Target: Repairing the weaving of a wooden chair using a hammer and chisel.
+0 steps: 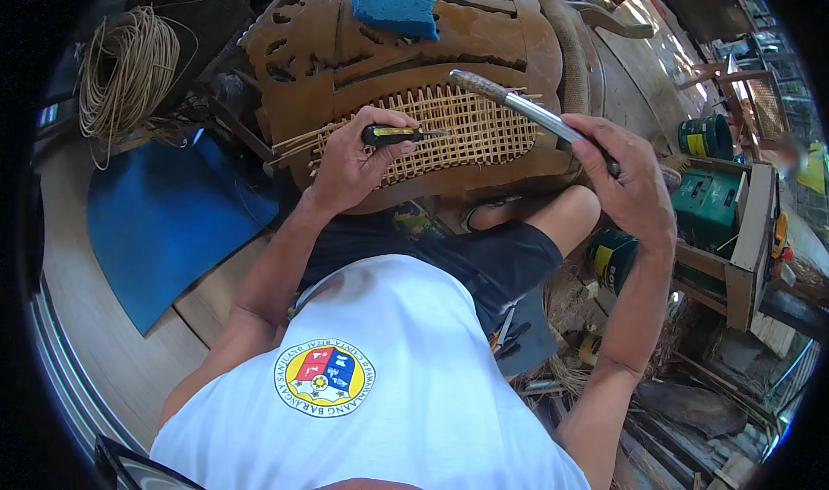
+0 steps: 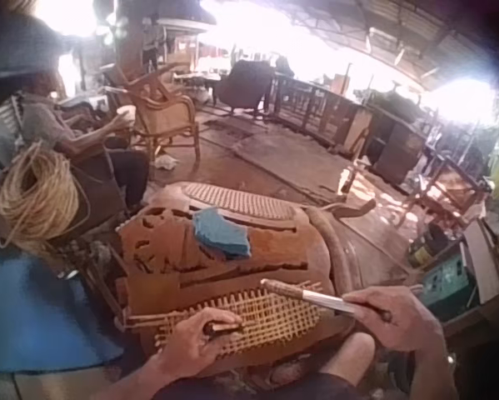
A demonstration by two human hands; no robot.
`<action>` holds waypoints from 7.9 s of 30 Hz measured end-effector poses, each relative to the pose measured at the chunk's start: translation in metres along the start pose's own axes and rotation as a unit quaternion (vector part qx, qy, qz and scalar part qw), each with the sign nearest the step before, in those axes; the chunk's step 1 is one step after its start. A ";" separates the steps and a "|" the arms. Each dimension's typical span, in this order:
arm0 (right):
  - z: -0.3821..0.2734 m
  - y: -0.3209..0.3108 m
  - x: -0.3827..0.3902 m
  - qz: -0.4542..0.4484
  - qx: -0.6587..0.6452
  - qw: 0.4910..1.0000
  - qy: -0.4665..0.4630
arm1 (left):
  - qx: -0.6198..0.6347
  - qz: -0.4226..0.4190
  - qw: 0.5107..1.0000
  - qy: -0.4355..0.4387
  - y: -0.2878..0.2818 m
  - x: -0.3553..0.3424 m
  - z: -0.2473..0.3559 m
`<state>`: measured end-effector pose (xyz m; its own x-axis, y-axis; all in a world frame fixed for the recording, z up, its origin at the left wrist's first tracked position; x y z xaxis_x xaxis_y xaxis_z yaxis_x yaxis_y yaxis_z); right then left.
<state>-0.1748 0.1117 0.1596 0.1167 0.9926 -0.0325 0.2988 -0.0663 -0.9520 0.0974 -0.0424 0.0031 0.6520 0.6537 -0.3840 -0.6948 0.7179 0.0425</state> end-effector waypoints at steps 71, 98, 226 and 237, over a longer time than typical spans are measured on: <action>0.040 -0.013 0.012 0.022 0.077 0.996 -0.030 | 0.015 -0.007 1.000 0.027 0.074 -0.025 -0.038; 0.044 -0.024 0.011 -0.006 0.083 0.995 0.057 | 0.012 -0.001 0.999 0.039 0.093 -0.043 -0.037; 0.044 0.002 0.005 0.031 0.048 0.998 -0.026 | -0.070 -0.020 0.997 0.007 0.061 -0.046 -0.016; 0.043 -0.013 0.006 0.012 0.015 1.000 0.017 | -0.010 0.007 1.000 0.002 0.050 -0.044 -0.003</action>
<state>-0.2185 0.1228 0.1585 0.1561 0.9867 -0.0453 0.2662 -0.0863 -0.9600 0.0332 -0.0354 0.0197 0.6403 0.6632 -0.3876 -0.7104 0.7032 0.0299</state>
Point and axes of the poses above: each hand's wrist, its own x-axis away from the middle knuckle, its own y-axis out of the palm, z = x × y, the point moved 3 cm from there along -x, towards the middle knuckle, and after that the axes turned 15 degrees about x, right-handed, at the moved point
